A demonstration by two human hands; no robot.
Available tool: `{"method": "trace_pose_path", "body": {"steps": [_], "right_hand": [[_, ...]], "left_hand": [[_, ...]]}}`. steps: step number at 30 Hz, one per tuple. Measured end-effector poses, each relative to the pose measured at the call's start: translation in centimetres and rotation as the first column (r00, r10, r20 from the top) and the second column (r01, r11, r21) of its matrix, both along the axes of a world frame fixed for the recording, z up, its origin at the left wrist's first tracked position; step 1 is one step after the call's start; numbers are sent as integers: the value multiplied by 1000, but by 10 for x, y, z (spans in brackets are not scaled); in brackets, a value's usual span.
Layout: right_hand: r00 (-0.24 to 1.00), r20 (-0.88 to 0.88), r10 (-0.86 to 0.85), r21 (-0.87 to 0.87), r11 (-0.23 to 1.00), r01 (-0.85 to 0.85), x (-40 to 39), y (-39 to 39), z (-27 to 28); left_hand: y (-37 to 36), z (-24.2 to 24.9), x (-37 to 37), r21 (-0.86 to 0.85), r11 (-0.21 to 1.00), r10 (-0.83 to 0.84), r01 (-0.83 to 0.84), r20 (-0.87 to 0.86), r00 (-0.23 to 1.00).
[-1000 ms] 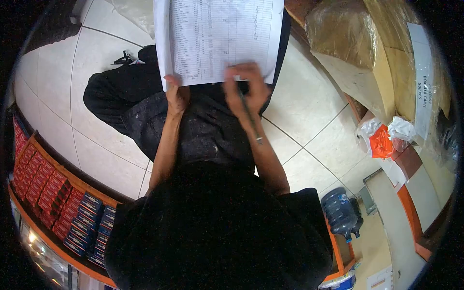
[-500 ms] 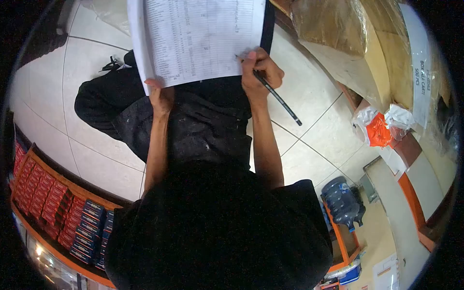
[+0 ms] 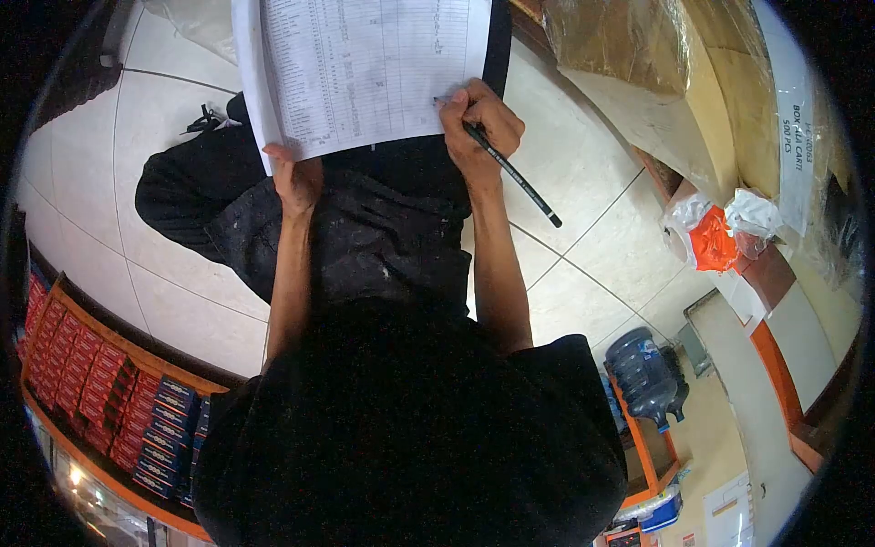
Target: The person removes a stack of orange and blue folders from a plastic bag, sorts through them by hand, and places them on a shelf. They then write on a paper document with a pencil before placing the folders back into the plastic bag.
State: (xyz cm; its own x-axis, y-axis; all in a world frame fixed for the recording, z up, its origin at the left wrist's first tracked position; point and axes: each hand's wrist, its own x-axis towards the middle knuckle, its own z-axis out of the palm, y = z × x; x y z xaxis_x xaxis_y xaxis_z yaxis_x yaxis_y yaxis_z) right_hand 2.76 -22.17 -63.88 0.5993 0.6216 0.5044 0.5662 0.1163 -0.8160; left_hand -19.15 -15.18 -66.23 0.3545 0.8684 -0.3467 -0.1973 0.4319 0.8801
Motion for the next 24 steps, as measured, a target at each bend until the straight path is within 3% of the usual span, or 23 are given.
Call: {"method": "trace_pose_path", "body": {"steps": [13, 16, 24], "right_hand": [[999, 33, -9, -36, 999, 10, -1, -1, 2], [998, -50, -35, 23, 999, 36, -1, -2, -3], [998, 37, -42, -39, 998, 43, -2, -1, 5]], "left_hand": [[1, 1, 7, -8, 997, 71, -71, 66, 995], [2, 1, 10, 33, 996, 78, -81, 75, 994], [2, 5, 9, 25, 999, 42, -43, 35, 999]]}}
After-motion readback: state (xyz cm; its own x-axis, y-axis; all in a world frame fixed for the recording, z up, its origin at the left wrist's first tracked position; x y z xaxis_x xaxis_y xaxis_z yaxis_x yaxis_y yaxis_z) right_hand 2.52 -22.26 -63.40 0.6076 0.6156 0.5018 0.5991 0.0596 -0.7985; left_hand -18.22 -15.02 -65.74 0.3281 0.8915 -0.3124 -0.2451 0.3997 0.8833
